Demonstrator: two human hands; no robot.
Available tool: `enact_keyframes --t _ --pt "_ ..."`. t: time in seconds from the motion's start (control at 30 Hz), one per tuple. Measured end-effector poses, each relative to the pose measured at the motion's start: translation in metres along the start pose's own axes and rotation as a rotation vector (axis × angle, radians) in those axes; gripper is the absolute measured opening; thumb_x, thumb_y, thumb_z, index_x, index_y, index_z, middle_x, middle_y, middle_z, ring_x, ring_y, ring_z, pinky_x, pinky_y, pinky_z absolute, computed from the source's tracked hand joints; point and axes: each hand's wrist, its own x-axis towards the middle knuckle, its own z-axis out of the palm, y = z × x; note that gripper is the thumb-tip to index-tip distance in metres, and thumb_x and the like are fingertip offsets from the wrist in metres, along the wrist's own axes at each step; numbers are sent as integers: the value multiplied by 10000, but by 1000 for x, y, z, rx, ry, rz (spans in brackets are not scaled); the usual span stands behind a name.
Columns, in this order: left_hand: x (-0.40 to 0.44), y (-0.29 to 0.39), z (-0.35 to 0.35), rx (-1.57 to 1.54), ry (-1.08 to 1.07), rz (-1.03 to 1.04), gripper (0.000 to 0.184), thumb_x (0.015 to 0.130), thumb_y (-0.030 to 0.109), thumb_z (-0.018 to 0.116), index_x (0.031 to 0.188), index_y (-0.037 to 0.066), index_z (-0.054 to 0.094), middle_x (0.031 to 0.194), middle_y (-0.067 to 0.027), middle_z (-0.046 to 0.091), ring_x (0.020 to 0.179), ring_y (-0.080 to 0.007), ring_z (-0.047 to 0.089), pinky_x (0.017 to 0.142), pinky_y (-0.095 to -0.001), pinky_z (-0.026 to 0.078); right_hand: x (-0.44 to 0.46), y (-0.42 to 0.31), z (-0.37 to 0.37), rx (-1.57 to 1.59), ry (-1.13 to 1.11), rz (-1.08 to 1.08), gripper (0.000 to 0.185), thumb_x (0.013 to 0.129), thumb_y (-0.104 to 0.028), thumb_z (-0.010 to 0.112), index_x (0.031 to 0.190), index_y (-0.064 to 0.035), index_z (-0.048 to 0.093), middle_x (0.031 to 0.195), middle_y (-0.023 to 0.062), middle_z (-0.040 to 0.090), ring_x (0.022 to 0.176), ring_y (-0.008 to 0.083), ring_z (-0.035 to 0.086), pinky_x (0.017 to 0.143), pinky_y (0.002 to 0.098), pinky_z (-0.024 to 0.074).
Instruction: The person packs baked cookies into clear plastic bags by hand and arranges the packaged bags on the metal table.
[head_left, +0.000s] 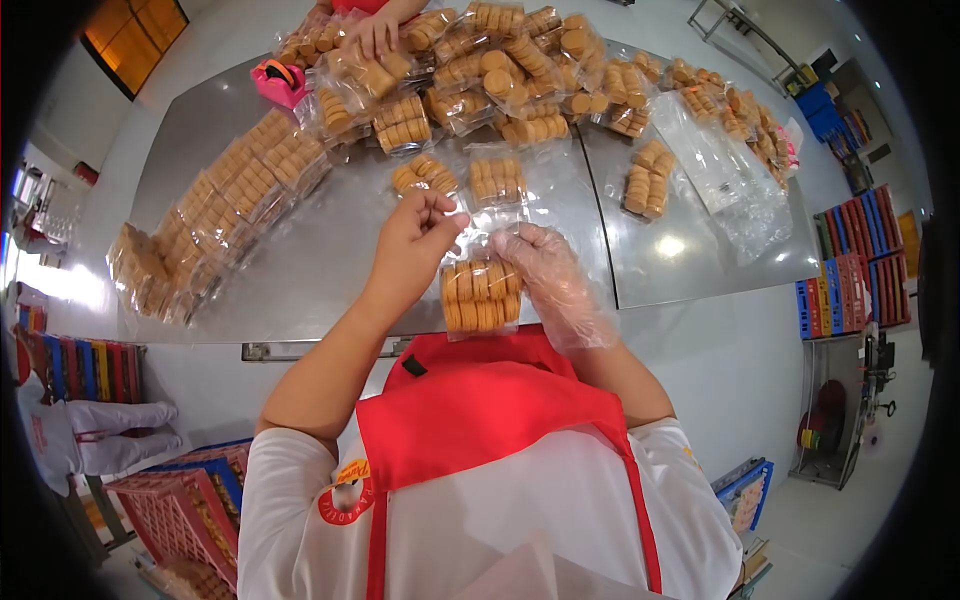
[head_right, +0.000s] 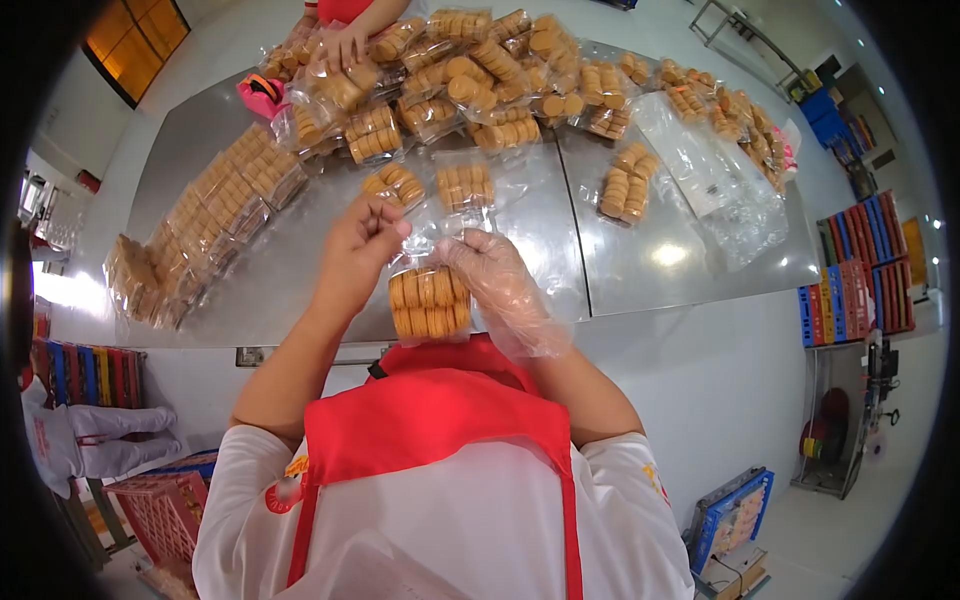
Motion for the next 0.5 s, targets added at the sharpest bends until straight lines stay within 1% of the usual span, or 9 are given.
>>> enact_keyframes --t 0.1,0.2,0.3,0.4,0.5 --pt "-24 -6 8 -370 -32 -448 152 935 140 660 1022 54 570 916 -29 608 808 -125 609 739 -286 525 -11 -9 8 24 43 41 231 982 -239 629 1044 -17 643 970 43 660 919 108 610 845 275 487" --pt "-45 -12 6 -570 -31 -575 130 946 145 641 1004 54 569 927 -39 617 835 -149 626 744 -308 533 -17 -8 8 -15 23 121 228 981 -218 621 1046 0 632 977 59 663 913 118 625 842 283 500" --pt "-64 -29 4 -566 39 -526 115 945 128 636 986 50 563 930 -46 620 856 -168 634 755 -328 542 -16 11 1 -106 -12 262 269 946 -230 667 1061 9 622 1013 89 680 935 153 651 857 303 530" --pt "-78 -27 6 -547 78 -560 153 926 122 648 1017 35 561 949 -70 599 850 -168 605 731 -336 523 -21 17 5 16 -49 335 254 946 -210 669 1078 1 618 1026 86 677 923 149 648 832 288 529" --pt "-76 -10 23 -622 109 -610 143 918 85 643 1005 21 549 944 -87 602 841 -168 604 734 -347 523 -22 14 11 78 -41 297 158 957 -112 639 1054 12 634 948 55 656 842 110 618 762 254 517"
